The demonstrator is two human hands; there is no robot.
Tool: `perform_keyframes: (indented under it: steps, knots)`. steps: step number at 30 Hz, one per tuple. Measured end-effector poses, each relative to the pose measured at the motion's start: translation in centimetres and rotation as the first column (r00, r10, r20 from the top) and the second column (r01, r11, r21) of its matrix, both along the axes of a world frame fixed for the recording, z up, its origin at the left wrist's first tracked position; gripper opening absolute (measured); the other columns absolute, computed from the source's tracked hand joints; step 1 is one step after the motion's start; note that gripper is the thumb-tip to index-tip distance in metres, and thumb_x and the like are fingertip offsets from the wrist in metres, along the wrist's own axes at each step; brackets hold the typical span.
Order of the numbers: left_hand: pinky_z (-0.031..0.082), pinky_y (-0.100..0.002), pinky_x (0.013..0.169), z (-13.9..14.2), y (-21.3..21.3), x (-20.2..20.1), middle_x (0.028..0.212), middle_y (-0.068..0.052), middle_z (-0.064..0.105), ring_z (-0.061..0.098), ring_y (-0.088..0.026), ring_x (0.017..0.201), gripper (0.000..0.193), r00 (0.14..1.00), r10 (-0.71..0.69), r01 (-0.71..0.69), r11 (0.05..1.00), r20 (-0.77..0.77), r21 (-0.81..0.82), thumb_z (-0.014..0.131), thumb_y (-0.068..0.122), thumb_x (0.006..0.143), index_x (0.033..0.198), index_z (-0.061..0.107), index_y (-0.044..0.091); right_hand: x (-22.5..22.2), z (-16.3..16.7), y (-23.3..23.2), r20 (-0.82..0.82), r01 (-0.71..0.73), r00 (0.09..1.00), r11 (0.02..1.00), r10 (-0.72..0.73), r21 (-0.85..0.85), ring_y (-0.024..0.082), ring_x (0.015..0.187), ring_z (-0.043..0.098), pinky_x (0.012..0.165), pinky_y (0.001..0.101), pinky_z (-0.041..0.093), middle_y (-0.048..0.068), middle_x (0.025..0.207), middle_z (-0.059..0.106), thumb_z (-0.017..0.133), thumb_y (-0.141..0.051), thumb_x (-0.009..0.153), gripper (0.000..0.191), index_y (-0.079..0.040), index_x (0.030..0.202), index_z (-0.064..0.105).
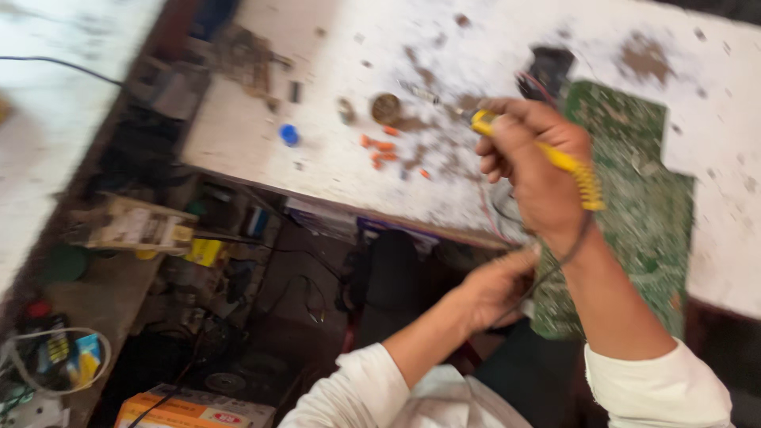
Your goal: The person holds a green printed circuit board and uses a soldering iron to apply solder to multiple points on the board. They repeatedly pick up small cylindrical components from the workbench and place them near the board while continuing to solder different areas.
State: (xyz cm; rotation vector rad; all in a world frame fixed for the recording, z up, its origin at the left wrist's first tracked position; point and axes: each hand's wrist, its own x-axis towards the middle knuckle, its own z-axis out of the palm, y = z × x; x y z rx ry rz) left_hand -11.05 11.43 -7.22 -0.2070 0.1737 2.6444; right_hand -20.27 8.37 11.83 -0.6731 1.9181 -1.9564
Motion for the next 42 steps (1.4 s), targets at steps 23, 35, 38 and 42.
perform_keyframes:
  steps: [23,35,38,42]
  knots:
    - [0.061,-0.045,0.095,1.8,7.0,0.3,0.117,-0.011,0.072,0.072,-0.023,0.104,0.028,0.986,0.114,-0.104,0.991,0.121,-0.083,0.061,0.014,0.102,0.129,0.062,0.007,14.5,-11.0,34.0,0.434,0.574,0.785,0.783,-0.442,-0.240,0.018,0.066,0.059,0.055,0.0240,0.044,0.014,0.085,0.068,0.062,-0.007,0.105,0.027,0.010,0.125,0.066]
    - [0.062,-0.045,0.094,1.9,7.3,0.1,0.117,-0.012,0.072,0.072,-0.024,0.104,0.031,0.988,0.108,-0.102,0.993,0.114,-0.057,0.057,0.009,0.100,0.131,0.060,0.006,14.2,-10.5,33.2,0.569,0.600,0.731,0.751,-0.376,-0.274,0.014,0.061,0.052,0.056,0.0233,0.042,0.012,0.080,0.064,0.066,-0.015,0.103,0.031,0.009,0.124,0.067]
    - [0.062,-0.045,0.094,1.6,7.1,0.1,0.117,-0.012,0.072,0.072,-0.023,0.103,0.031,0.987,0.108,-0.102,0.993,0.120,-0.053,0.057,0.009,0.102,0.132,0.060,0.006,14.3,-10.6,33.0,0.589,0.610,0.715,0.748,-0.377,-0.262,0.013,0.061,0.052,0.055,0.0233,0.040,0.012,0.079,0.064,0.065,-0.016,0.104,0.031,0.008,0.123,0.066]
    - [0.062,-0.046,0.093,1.4,6.8,0.0,0.115,-0.012,0.072,0.073,-0.023,0.101,0.032,0.987,0.102,-0.095,0.994,0.127,-0.056,0.057,0.010,0.100,0.132,0.059,0.007,14.6,-10.6,32.7,0.549,0.619,0.724,0.745,-0.418,-0.250,0.014,0.060,0.053,0.054,0.0226,0.041,0.013,0.080,0.065,0.065,-0.015,0.104,0.032,0.010,0.124,0.066]
